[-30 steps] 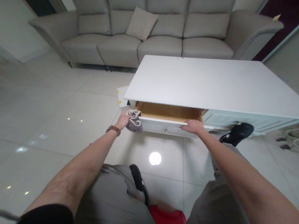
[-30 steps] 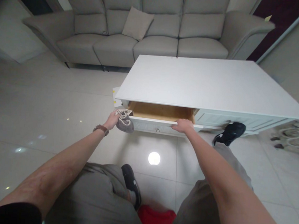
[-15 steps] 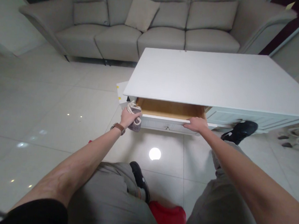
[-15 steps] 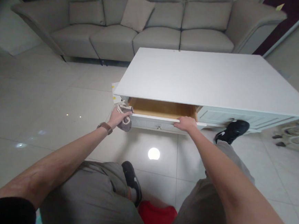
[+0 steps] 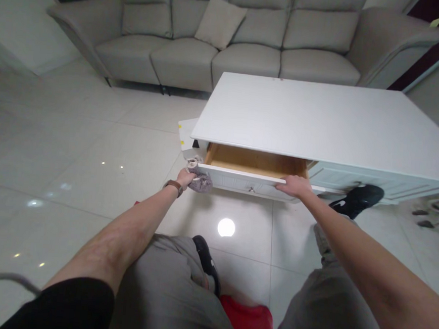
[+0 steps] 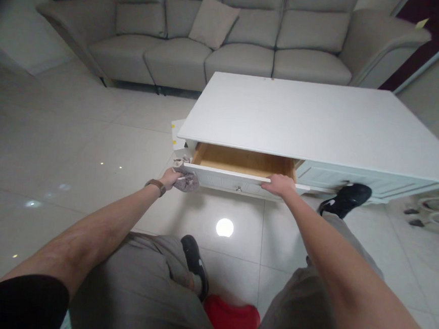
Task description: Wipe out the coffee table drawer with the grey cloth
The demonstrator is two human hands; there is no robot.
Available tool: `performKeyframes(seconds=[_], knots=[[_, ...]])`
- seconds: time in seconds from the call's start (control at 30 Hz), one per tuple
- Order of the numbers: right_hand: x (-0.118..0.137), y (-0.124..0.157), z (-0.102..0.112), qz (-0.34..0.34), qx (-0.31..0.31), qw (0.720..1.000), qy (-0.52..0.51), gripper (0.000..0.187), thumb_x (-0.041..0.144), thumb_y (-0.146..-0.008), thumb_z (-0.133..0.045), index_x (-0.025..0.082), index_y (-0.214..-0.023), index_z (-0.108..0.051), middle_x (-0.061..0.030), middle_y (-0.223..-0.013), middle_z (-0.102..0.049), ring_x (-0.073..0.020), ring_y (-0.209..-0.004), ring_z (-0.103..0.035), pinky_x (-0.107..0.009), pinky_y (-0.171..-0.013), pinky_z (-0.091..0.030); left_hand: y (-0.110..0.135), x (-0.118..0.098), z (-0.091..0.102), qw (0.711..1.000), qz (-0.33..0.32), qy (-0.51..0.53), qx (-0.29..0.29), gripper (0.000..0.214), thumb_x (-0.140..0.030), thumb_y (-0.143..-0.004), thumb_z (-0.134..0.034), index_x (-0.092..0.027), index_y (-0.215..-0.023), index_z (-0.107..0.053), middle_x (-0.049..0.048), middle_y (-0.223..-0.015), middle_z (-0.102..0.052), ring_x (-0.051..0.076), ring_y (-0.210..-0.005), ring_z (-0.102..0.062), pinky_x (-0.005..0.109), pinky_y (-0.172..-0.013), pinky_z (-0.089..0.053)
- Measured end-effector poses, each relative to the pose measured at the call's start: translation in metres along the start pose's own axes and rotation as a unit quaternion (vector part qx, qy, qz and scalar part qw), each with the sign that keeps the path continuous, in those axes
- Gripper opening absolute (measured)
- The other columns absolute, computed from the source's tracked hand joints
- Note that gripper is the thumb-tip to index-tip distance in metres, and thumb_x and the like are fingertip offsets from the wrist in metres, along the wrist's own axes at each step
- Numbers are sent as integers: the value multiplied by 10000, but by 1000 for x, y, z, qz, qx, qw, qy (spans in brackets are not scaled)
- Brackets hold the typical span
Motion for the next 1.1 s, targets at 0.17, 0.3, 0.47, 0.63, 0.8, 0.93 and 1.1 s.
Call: performKeyframes(seconds=[0.17, 0.3, 0.47, 0.63, 0.8, 0.93, 1.1], knots=[[0, 1, 0, -3, 1, 1000, -4, 675, 693, -850, -545, 259, -1346, -689, -160, -1216, -726, -354, -1131, -671, -418, -904, -520, 5, 15, -27, 997, 78, 24, -6, 329, -121, -592, -783, -110, -919, -751, 133, -796, -764, 302, -878, -741, 375, -721, -594], [0, 2, 0, -4, 3, 1000, -5, 654, 691, -855, -532, 271, -1327, -702, -155, -1212, -730, -357, -1126, -674, -427, -901, -521, 12, 18, -46, 994, 92, 45, -26, 359, -117, -596, -807, -119, -950, -744, 163, -848, -772, 331, -919, -736, 411, -734, -592], [1, 3, 0, -4, -2, 1000, -6, 651, 675, -867, -524, 257, -1337, -693, -148, -1228, -726, -336, -1137, -673, -412, -917, -520, 17, 16, -54, 992, 94, 70, -41, 402, -107, -625, -780, -122, -1024, -733, 168, -905, -777, 317, -921, -735, 411, -734, -591], [1, 3, 0, -7, 5, 1000, -8, 689, 704, -851, -531, 259, -1356, -680, -153, -1259, -711, -345, -1158, -663, -424, -917, -522, 11, 16, -40, 990, 101, 78, -61, 413, -95, -657, -693, -96, -1068, -731, 168, -946, -775, 281, -906, -736, 370, -718, -587], [1, 3, 1, -5, 6, 1000, -6, 690, 715, -851, -519, 264, -1344, -689, -152, -1245, -717, -356, -1150, -664, -431, -908, -522, 7, 18, -25, 991, 81, 77, -71, 456, -103, -633, -676, -111, -1085, -738, 142, -1036, -776, 249, -964, -730, 340, -803, -571], [1, 4, 1, -5, 8, 1000, -6, 685, 710, -848, -530, 258, -1335, -696, -161, -1233, -720, -355, -1144, -667, -423, -906, -520, 7, 23, -26, 992, 76, 68, -77, 477, -102, -605, -716, -122, -1080, -736, 150, -1077, -768, 276, -1033, -718, 374, -882, -551], [1, 4, 0, -5, 4, 1000, -1, 701, 726, -847, -518, 250, -1329, -698, -160, -1231, -722, -357, -1144, -668, -427, -909, -522, 9, 25, -39, 994, 64, 65, -65, 412, -53, -596, -747, -147, -996, -724, 163, -1026, -766, 324, -1052, -708, 454, -917, -539]])
Point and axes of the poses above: each hand's wrist, its own y-axis away from the middle knuckle, its own z-axis out of the back of the hand, x = y × z, the point moved 1 cm from there along -y, towards the middle knuckle
